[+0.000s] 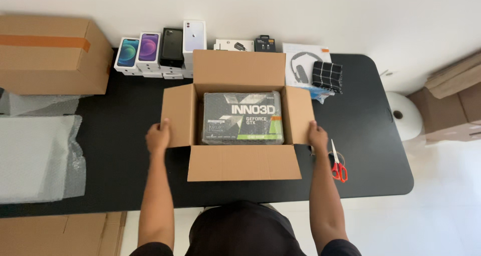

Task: The person opens a cardboard box, places two electronics boxes inside by hand, and seals the larger box with tape using scissors.

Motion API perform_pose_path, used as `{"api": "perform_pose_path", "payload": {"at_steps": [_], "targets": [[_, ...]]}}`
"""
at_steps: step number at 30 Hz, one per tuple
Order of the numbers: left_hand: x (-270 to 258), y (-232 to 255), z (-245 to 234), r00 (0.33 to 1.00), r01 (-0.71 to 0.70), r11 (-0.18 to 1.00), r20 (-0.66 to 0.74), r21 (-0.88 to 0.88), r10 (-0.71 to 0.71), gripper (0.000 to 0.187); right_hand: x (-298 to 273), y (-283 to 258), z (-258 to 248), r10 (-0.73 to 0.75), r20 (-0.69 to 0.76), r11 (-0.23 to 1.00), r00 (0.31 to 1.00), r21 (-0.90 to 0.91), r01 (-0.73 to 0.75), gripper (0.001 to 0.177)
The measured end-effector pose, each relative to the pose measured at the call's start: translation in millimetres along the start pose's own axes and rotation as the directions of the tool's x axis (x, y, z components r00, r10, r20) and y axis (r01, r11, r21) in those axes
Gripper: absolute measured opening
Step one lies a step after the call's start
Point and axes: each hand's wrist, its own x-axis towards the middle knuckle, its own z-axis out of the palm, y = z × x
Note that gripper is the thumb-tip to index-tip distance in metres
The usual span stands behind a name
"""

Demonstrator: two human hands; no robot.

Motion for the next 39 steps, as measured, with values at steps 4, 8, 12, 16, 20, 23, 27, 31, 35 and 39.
{"api": "perform_pose_path", "payload": {"at_steps": [4,8,12,16,20,23,27,31,35,39], "targets": [[6,-3,-51,0.994,-0.102,0.966,-0.066,-0.236,0.089,0.042,-42,-24,-64,-0.045,-0.026,0.822,0.999,0.567,0.052,0.069],[-37,57,-92,0.943,-0.091,0.744,0.183,-0.662,0.278,0.059,-63,-70,-91,-0.158,0.323,0.494,0.933,0.844,-0.208,0.056],[-73,119,-77,0.801,-0.254,0.758,0.308,-0.601,0.513,0.031,-51,-87,-50,-0.374,0.32,0.623,0.87,0.782,-0.02,0.018],[-116,157,-57,0.757,-0.368,0.855,0.417,-0.365,0.503,0.032,-136,-180,-62,-0.524,0.327,0.802,0.787,0.5,0.326,0.018],[-114,127,-32,0.693,-0.637,0.761,0.34,-0.123,0.636,0.026,-149,-175,-47,-0.697,0.321,0.661,0.641,-0.058,0.748,0.022],[-107,81,-32,0.623,-0.768,0.64,0.222,-0.004,0.75,0.032,-152,-155,-63,-0.757,0.352,0.522,0.55,-0.18,0.834,0.036],[-94,22,-30,0.543,-0.84,0.527,0.176,0.13,0.821,0.06,-160,-112,-87,-0.872,0.265,0.369,0.412,-0.198,0.908,0.062],[-121,21,-44,0.572,-0.82,0.53,0.272,0.216,0.774,0.083,-169,-71,-83,-0.857,0.294,0.39,0.423,-0.166,0.906,0.095],[-130,25,-40,0.603,-0.794,0.598,0.263,0.108,0.753,0.077,-188,-81,-92,-0.85,0.296,0.458,0.436,0.006,0.889,0.091],[-125,29,-19,0.613,-0.788,0.613,0.023,-0.054,0.79,0.043,-178,-78,-73,-0.845,0.14,0.535,0.517,0.191,0.823,0.092]]}}
